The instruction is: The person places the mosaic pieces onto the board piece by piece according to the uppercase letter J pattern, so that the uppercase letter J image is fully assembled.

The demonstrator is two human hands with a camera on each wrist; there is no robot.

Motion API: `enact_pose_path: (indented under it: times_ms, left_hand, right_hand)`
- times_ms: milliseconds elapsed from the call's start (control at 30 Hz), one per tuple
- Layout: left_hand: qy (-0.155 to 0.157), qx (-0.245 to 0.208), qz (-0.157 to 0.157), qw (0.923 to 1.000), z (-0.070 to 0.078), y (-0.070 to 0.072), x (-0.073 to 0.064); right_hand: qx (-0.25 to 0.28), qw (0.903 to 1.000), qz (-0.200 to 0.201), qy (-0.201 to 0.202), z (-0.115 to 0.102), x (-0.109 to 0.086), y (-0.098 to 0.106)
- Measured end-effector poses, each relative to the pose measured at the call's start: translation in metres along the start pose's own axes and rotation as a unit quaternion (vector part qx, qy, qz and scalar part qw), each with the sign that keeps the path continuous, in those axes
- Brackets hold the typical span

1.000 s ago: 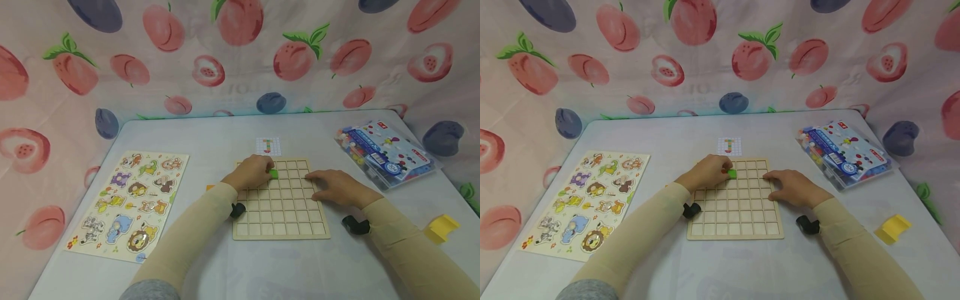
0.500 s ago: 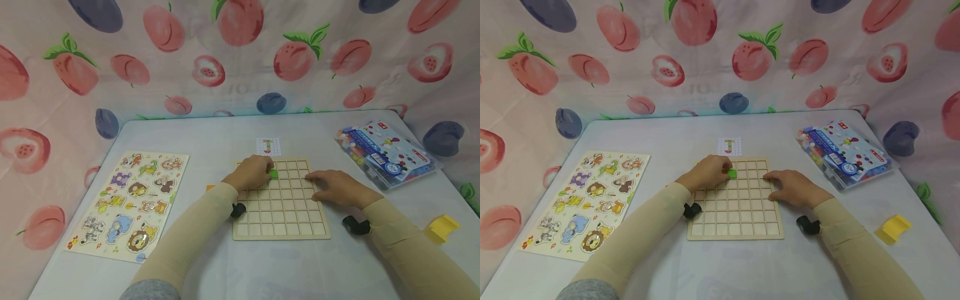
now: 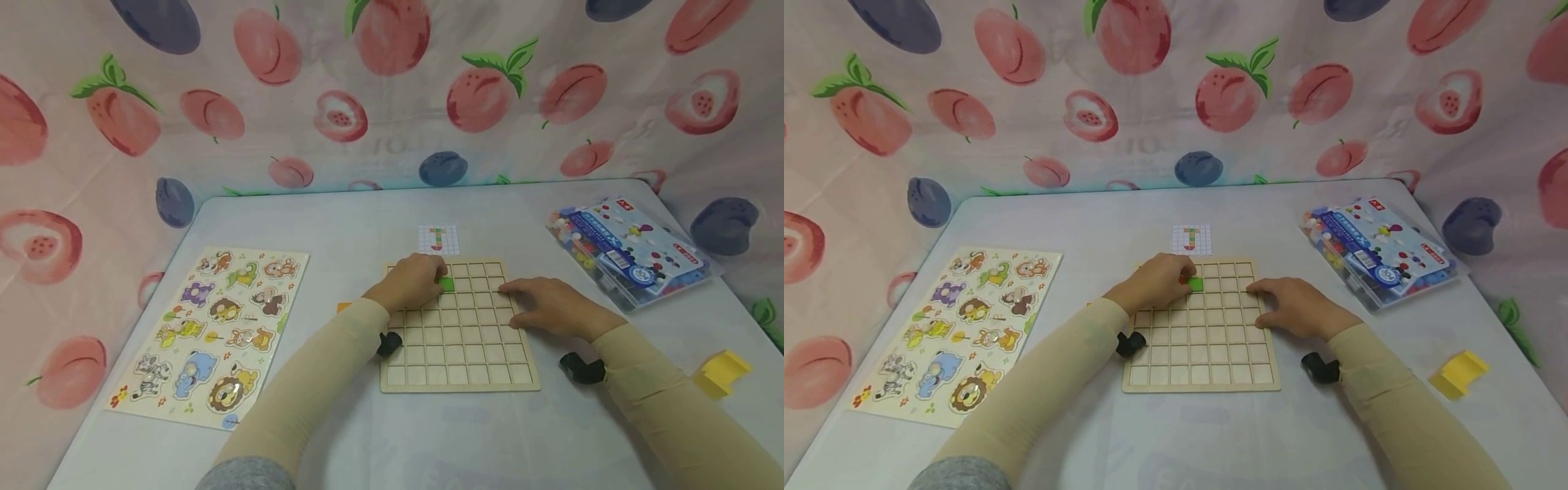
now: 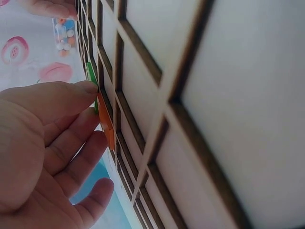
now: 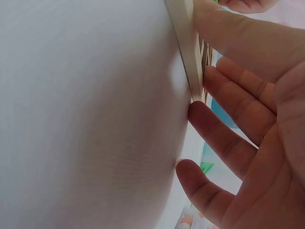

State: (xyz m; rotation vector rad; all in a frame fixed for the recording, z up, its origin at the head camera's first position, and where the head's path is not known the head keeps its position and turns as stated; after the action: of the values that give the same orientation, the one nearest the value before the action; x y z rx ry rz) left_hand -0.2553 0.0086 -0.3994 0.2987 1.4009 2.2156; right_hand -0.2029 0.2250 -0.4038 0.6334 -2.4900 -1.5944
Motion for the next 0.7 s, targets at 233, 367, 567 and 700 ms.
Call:
enact_pose_path:
  times_ms: [233,367,567,700]
  left_hand:
    - [0.011,-0.005,-0.001,0.9999,0.000,0.000,-0.001]
    - [0.013,-0.008,0.000,0.9999,0.000,0.001,-0.001]
    - [0.015,-0.024,0.007,0.9996,-0.005,0.004,-0.003]
    - [0.029,-0.032,0.008,0.9990,-0.013,0.007,-0.007]
  right_hand:
    - [-0.004,1.0000,0.001,-0.001,0.001,0.000,0.000]
    - [-0.003,1.0000,0.002,0.001,0.000,0.000,0.000]
    - [0.000,1.0000,0.001,-0.006,0.000,0.000,0.000]
    - [0.000,1.0000,0.001,-0.008,0.002,0.000,-0.001]
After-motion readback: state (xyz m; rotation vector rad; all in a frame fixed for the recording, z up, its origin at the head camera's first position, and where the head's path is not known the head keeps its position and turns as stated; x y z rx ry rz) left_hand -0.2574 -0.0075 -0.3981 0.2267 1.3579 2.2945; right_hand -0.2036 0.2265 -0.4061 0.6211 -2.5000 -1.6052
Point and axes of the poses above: each hand's wrist, its own x-axis towards the middle knuckle, its own y-axis out of the back of the hand, z = x × y, the point moved 5 cm from there along x, towards the middle knuckle, and after that the axes turned 6 degrees about z, right-handed, at the moved point
